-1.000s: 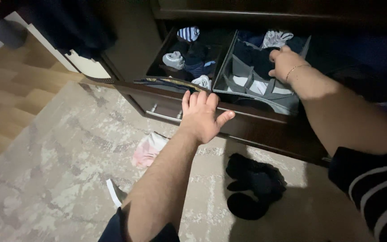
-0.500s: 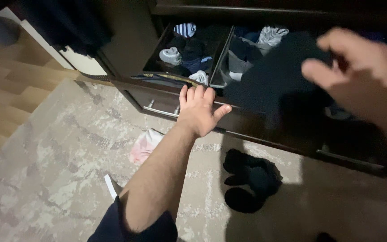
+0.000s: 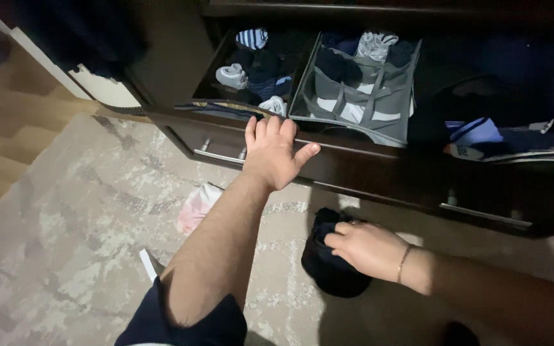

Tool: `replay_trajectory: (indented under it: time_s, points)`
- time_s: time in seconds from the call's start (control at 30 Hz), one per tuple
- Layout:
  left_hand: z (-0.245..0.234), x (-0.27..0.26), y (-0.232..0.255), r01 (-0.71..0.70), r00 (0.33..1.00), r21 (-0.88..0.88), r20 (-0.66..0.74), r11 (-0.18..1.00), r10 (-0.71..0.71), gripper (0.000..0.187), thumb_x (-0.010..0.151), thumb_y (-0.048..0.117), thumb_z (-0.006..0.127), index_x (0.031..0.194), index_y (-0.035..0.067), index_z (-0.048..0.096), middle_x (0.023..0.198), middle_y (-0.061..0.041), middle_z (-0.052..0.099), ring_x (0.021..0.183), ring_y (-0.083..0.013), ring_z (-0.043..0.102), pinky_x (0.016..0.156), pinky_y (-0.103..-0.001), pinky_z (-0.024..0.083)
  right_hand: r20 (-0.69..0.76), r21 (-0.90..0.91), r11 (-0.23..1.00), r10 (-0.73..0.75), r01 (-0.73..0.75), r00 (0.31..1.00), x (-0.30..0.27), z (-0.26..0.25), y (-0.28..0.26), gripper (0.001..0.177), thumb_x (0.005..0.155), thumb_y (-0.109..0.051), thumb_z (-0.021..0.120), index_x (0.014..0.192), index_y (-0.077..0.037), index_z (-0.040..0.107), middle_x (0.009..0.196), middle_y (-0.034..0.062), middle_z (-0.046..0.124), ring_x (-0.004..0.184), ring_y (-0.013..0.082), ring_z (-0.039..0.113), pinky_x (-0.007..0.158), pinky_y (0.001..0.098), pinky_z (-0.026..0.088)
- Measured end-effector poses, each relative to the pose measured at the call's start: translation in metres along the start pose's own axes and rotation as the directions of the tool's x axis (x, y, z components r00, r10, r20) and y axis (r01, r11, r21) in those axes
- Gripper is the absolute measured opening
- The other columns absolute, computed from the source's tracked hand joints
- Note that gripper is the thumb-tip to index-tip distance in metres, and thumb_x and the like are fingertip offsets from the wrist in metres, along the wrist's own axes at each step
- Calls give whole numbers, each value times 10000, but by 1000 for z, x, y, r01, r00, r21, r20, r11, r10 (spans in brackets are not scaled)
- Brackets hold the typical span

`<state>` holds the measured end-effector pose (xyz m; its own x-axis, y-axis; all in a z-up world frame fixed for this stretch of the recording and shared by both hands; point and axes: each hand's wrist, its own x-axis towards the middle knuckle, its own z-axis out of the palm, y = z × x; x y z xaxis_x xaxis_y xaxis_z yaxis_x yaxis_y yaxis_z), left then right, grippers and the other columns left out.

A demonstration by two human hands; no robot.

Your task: The person opens a drawer, removes a cloth, and wipes the drawer's exterior handles. They then open the drawer again, remove a fabric organizer and various folded clothes, placing them on the floor. The person continues to remove items from the drawer and places them on the floor.

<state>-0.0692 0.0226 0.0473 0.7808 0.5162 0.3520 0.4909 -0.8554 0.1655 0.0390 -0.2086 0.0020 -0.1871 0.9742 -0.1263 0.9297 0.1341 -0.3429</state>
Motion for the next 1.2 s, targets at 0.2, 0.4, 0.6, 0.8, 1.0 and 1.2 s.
replay_trajectory:
  time_s: [0.2, 0.4, 0.6, 0.8, 1.0, 1.2]
  points:
    - [0, 0, 0, -5, 1000, -11, -27, 1000, 5, 664, 913, 677, 544, 1145, 60, 622, 1214, -194, 556, 1245, -410, 450, 1182, -607, 159, -451, 189, 970, -55, 155, 891, 15, -69, 0, 128, 893, -176, 662, 985, -93, 691, 904, 114, 707, 812, 319, 706, 707, 419, 570]
    - [-5, 0, 1, 4, 1000, -10, -18, 1000, -5, 669, 913, 668, 562, 1146, 42, 606, 1211, -201, 555, 1245, -410, 451, 1177, -611, 163, -521, 74, 968, 243, -240, 818, 101, -157, 92, 287, 961, -316, 650, 1119, -88, 724, 1087, 150, 680, 1014, 316, 662, 896, 440, 538]
    - [-4, 0, 2, 5, 999, -26, -40, 1000, -6, 634, 914, 653, 560, 1130, 59, 613, 1202, -192, 556, 1254, -409, 447, 1174, -614, 166, -396, 36, 921, 368, -387, 841, 214, -129, 248, 690, 800, -599, 736, 1412, -300, 630, 1608, 250, 302, 1461, 472, 299, 1189, 539, 294]
    - [-6, -2, 2, 13, 999, -24, -35, 1000, -14, 631, 911, 656, 557, 1145, 74, 626, 1202, -191, 555, 1260, -412, 441, 1180, -602, 162, -193, 26, 838, 540, -546, 819, 239, -110, 265, 714, 784, -602, 747, 1430, -335, 605, 1647, 209, 218, 1472, 481, 243, 1207, 509, 261]
    - [-11, 0, 4, 18, 1000, -24, -6, 1000, -18, 631, 916, 653, 550, 1155, 74, 622, 1209, -194, 554, 1265, -410, 437, 1184, -599, 157, -446, 111, 894, 435, -434, 782, 217, -143, 238, 614, 858, -529, 719, 1235, -46, 762, 1290, 223, 713, 1197, 376, 664, 1074, 438, 508]
    - [-9, 0, 4, 22, 1000, -22, 14, 1000, -22, 632, 914, 652, 551, 1150, 70, 615, 1217, -189, 551, 1274, -401, 431, 1185, -597, 155, -447, 295, 872, 488, -391, 750, 181, -162, 215, 590, 830, -473, 788, 1214, -30, 727, 1217, 227, 709, 1141, 368, 678, 1022, 432, 514]
